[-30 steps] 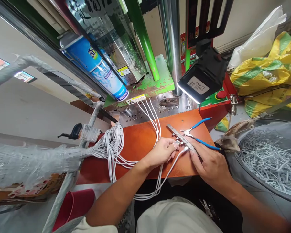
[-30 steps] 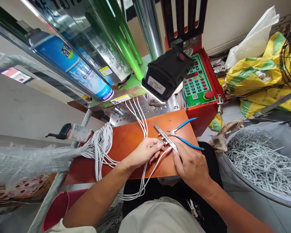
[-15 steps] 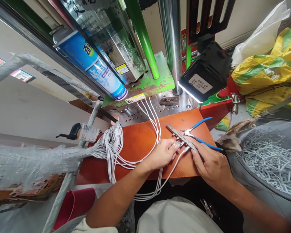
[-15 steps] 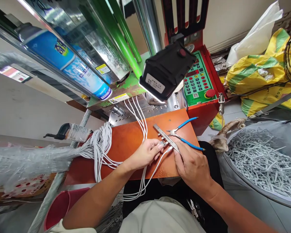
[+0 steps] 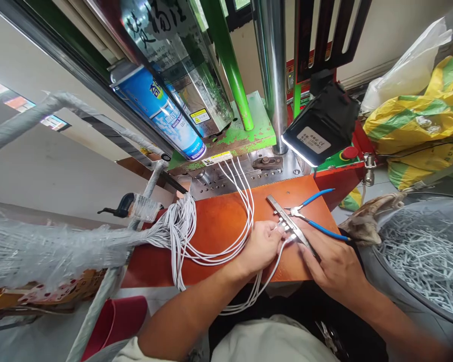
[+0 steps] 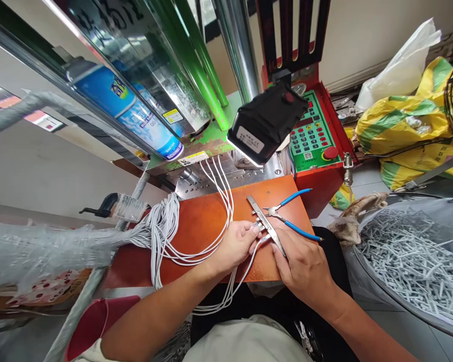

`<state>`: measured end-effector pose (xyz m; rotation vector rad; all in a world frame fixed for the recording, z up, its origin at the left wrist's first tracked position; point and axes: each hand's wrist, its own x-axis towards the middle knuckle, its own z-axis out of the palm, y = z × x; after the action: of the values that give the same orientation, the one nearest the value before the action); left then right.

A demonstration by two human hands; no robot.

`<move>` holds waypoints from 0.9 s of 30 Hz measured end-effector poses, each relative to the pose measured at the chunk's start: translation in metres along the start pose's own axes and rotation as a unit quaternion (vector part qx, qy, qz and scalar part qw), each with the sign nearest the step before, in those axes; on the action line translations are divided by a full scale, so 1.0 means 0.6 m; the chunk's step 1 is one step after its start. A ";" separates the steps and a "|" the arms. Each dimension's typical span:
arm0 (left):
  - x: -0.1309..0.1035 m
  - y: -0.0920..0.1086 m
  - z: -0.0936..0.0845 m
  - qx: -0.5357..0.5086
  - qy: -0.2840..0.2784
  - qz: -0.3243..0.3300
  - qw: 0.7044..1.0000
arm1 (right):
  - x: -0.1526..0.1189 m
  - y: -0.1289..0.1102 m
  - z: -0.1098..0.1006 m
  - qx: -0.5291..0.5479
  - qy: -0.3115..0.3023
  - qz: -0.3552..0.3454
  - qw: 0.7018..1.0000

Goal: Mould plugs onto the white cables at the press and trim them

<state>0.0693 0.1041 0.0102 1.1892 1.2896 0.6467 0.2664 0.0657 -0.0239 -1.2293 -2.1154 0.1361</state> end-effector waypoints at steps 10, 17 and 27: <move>0.010 0.010 -0.068 -0.024 -0.060 -0.075 0.995 | 0.005 -0.010 -0.004 0.031 0.029 0.037 0.998; 0.021 0.010 -0.045 0.012 -0.094 -0.053 0.994 | -0.001 0.002 -0.006 0.030 0.002 -0.016 0.999; 0.008 0.035 -0.108 -0.019 -0.025 -0.061 0.998 | 0.005 -0.009 0.001 0.021 0.029 0.034 0.999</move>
<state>0.0140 0.1347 0.0365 1.0795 1.2911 0.5470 0.2612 0.0651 -0.0207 -1.2655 -2.0127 0.1722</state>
